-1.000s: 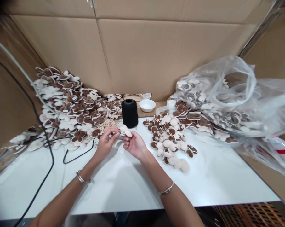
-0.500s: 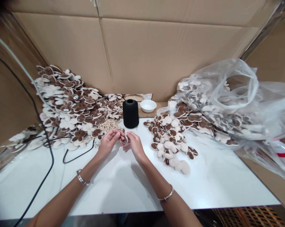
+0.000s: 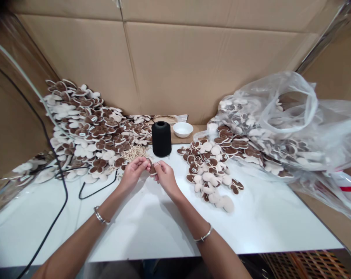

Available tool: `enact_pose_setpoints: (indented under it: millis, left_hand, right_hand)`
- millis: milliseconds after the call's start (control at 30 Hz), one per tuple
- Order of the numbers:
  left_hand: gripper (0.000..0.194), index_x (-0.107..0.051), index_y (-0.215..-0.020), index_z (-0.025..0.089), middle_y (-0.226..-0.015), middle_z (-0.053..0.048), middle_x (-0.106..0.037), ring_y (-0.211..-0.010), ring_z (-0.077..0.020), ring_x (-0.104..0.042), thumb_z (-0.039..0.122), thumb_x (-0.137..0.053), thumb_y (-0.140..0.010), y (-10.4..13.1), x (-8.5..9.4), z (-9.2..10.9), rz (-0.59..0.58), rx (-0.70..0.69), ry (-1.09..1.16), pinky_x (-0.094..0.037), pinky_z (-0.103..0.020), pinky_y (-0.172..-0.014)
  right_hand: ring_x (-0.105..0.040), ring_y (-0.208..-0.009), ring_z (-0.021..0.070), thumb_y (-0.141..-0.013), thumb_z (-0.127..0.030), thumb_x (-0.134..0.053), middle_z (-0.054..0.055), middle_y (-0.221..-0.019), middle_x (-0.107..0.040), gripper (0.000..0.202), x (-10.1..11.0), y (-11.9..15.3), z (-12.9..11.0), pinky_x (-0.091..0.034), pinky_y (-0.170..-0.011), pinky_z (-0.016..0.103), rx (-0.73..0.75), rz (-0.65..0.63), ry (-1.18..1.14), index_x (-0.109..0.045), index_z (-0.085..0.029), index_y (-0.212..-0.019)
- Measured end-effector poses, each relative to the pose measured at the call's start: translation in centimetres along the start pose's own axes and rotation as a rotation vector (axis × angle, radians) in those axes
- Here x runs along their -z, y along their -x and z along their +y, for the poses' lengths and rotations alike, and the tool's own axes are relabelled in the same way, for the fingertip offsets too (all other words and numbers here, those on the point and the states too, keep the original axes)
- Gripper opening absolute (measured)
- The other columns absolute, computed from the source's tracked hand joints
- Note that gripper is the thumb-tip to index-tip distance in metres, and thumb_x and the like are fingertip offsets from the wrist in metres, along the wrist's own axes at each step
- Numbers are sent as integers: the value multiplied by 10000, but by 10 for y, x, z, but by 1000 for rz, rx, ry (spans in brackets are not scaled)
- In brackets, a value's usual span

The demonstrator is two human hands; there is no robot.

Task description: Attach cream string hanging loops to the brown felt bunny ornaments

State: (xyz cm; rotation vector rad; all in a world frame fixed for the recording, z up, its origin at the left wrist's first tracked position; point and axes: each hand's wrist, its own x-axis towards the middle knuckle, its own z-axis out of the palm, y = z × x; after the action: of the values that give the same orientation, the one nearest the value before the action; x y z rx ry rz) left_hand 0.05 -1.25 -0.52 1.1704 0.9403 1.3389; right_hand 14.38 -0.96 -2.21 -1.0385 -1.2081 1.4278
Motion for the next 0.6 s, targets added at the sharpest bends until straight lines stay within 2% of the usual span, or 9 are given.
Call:
enact_pose_setpoints:
  millis: [100, 233, 367, 500, 600]
  left_hand:
    - [256, -622, -782, 138, -681, -8, -619, -646, -110, -573, 363, -742, -757, -1, 0, -4, -8, 30, 26, -474, -222, -653]
    - [307, -642, -786, 127, -709, -12, -632, -598, -89, -557, 347, -820, -668, -4, -1, -12, 16, 146, 204, -470, -208, -594]
    - [350, -647, -805, 122, -726, -11, -635, -577, -77, -559, 315, -863, -609, -5, -2, -15, 28, 229, 337, -481, -202, -569]
    - [364, -643, -804, 115, -695, -12, -636, -568, -83, -566, 320, -867, -603, -5, 2, -11, 29, 236, 316, -492, -209, -569]
    - [346, -643, -787, 113, -694, -25, -648, -600, -95, -590, 344, -849, -633, -4, 3, -8, -33, 239, 251, -504, -221, -615]
  right_hand:
    - [-418, -430, 68, -814, -492, -567, -10, -613, -571, 328, -1, 0, 1, -283, -393, 191, -51, 51, -45, -551, -172, -742]
    - [-371, -415, 65, -798, -476, -576, -26, -568, -519, 311, -2, -2, 2, -237, -383, 196, -51, 98, -70, -542, -177, -721]
    - [-356, -424, 71, -814, -473, -562, -33, -563, -488, 313, -1, -4, 0, -267, -401, 213, 0, 118, -29, -534, -183, -699]
    - [-419, -488, 91, -823, -471, -566, -13, -595, -527, 320, 4, -6, -1, -323, -454, 217, 50, 19, 35, -556, -176, -698]
    - [-428, -507, 95, -826, -480, -563, -7, -592, -526, 346, 8, -7, 0, -316, -459, 212, 2, -80, 34, -564, -168, -676]
